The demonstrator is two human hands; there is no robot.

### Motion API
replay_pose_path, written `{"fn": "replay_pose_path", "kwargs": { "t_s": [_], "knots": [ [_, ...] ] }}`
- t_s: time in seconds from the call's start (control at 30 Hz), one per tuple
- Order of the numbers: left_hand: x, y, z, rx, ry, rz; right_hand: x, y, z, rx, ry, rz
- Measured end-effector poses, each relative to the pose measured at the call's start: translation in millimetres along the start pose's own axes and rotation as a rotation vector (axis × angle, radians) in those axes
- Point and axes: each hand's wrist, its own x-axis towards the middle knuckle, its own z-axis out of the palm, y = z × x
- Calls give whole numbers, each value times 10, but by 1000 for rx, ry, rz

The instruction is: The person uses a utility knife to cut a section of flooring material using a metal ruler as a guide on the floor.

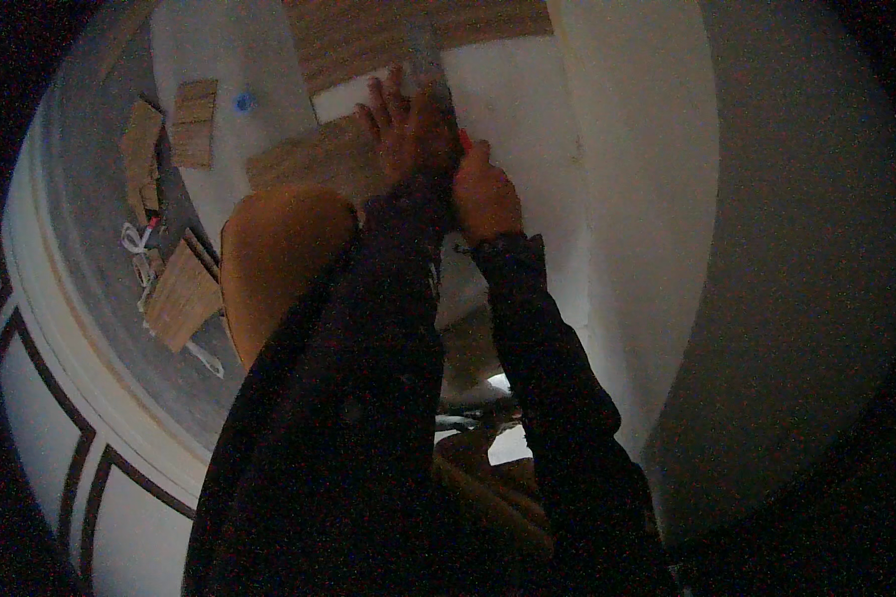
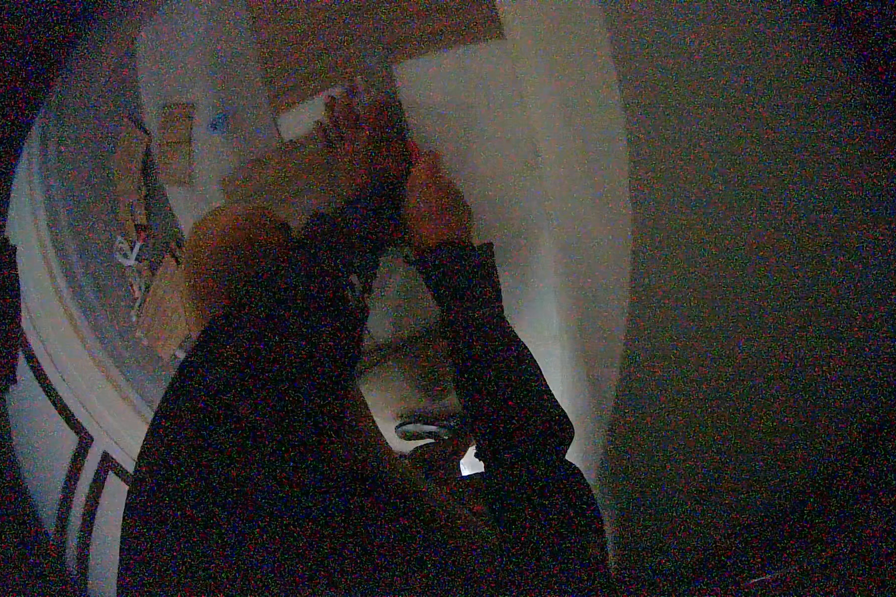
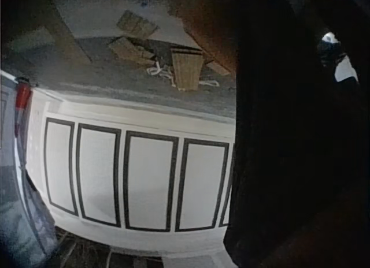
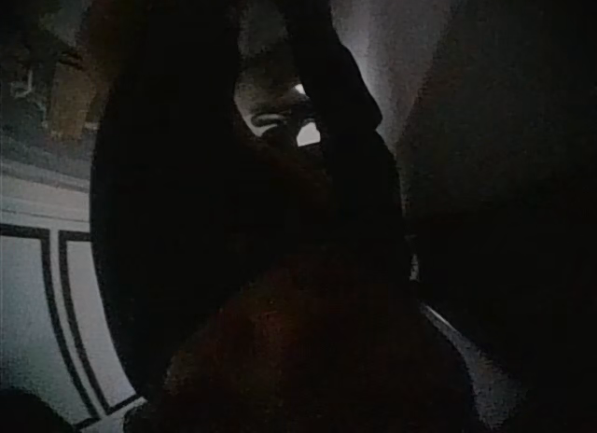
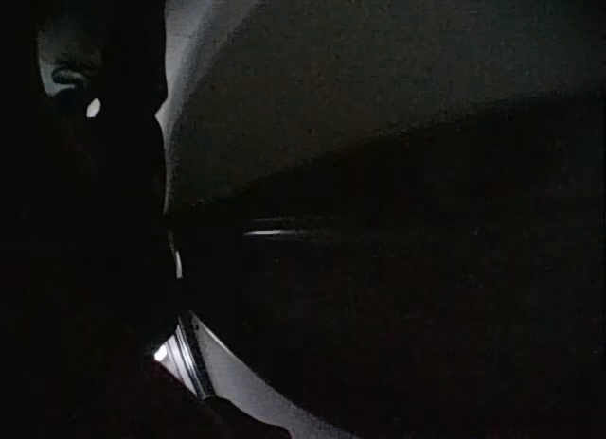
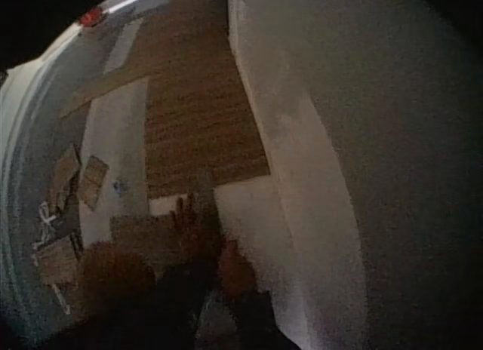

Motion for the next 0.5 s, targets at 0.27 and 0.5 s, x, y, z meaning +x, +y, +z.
{"fn": "replay_pose_path", "kwargs": {
  "t_s": [0.27, 0.5],
  "knots": [
    [165, 48, -197, -78, -81, -77, -34, -237, -159, -175, -49, 37],
    [224, 165, -327, -47, -92, -79, -73, -309, -261, -132, -40, 46]
  ]
}}
